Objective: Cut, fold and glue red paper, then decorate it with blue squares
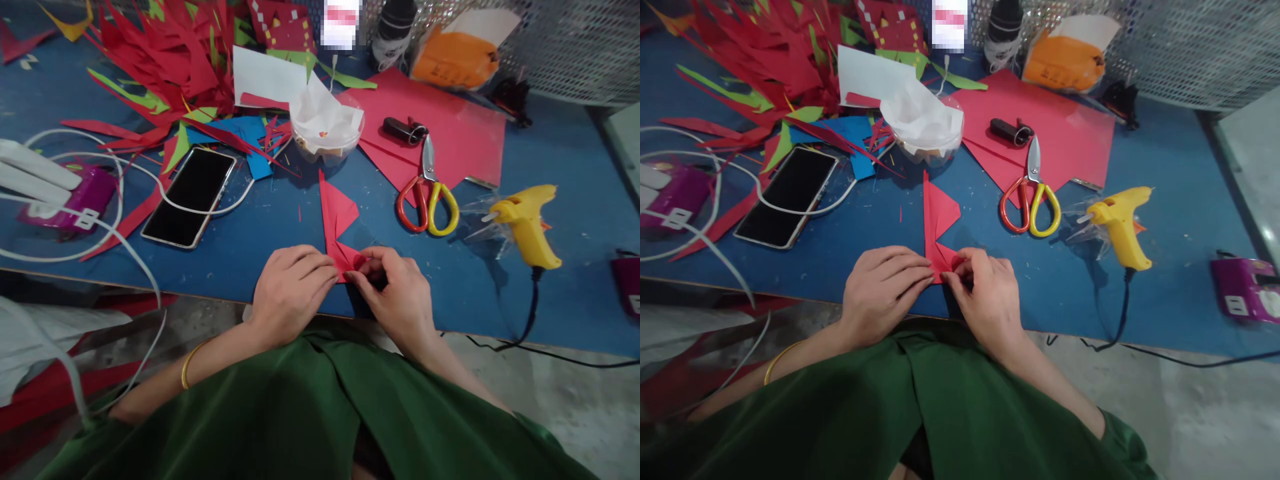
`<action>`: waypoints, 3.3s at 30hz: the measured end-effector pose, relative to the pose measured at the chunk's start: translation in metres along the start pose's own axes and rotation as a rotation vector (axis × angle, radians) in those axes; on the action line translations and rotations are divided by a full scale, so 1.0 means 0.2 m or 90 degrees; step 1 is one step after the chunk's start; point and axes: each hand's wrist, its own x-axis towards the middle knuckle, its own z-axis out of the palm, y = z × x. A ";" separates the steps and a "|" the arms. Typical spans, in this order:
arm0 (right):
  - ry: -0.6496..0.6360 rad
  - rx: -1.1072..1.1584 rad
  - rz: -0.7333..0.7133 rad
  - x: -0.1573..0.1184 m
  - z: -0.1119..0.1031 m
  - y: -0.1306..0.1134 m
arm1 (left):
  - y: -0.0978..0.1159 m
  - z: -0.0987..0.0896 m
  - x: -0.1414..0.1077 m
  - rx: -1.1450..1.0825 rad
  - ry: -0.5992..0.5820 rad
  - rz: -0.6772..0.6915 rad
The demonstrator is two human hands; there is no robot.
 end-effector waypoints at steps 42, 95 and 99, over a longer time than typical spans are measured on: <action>0.013 -0.091 -0.385 -0.16 0.02 0.05 | 0.04 -0.04 -0.07 0.118 0.023 0.147; 0.108 -0.190 -0.434 -0.14 -0.02 0.05 | -0.03 0.00 -0.03 0.169 -0.041 0.194; 0.099 -0.167 -0.412 -0.11 -0.01 0.03 | -0.03 -0.01 -0.03 0.162 -0.054 0.209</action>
